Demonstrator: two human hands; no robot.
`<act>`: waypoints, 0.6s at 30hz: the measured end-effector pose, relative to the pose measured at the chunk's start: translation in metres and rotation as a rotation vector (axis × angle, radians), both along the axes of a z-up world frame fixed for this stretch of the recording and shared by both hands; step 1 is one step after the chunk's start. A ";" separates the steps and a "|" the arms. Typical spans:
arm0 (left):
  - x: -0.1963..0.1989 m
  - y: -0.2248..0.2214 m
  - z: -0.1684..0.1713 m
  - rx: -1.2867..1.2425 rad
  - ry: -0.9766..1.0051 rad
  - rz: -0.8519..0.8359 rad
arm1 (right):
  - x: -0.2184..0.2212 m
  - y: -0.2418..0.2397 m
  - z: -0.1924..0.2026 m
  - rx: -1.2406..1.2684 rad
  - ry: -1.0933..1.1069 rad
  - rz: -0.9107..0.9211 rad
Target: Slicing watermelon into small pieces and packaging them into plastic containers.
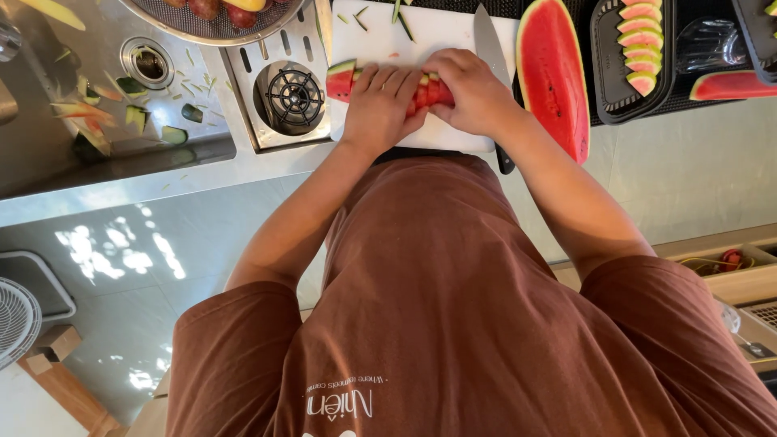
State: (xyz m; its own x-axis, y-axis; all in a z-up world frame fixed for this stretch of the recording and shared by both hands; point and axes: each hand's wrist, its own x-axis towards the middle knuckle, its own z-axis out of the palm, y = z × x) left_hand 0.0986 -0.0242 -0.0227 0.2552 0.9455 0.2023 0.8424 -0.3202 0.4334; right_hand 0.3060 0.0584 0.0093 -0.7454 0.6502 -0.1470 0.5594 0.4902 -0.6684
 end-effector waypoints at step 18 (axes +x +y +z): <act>-0.005 -0.016 0.010 -0.111 0.038 -0.117 | -0.006 -0.007 0.021 0.160 -0.035 0.051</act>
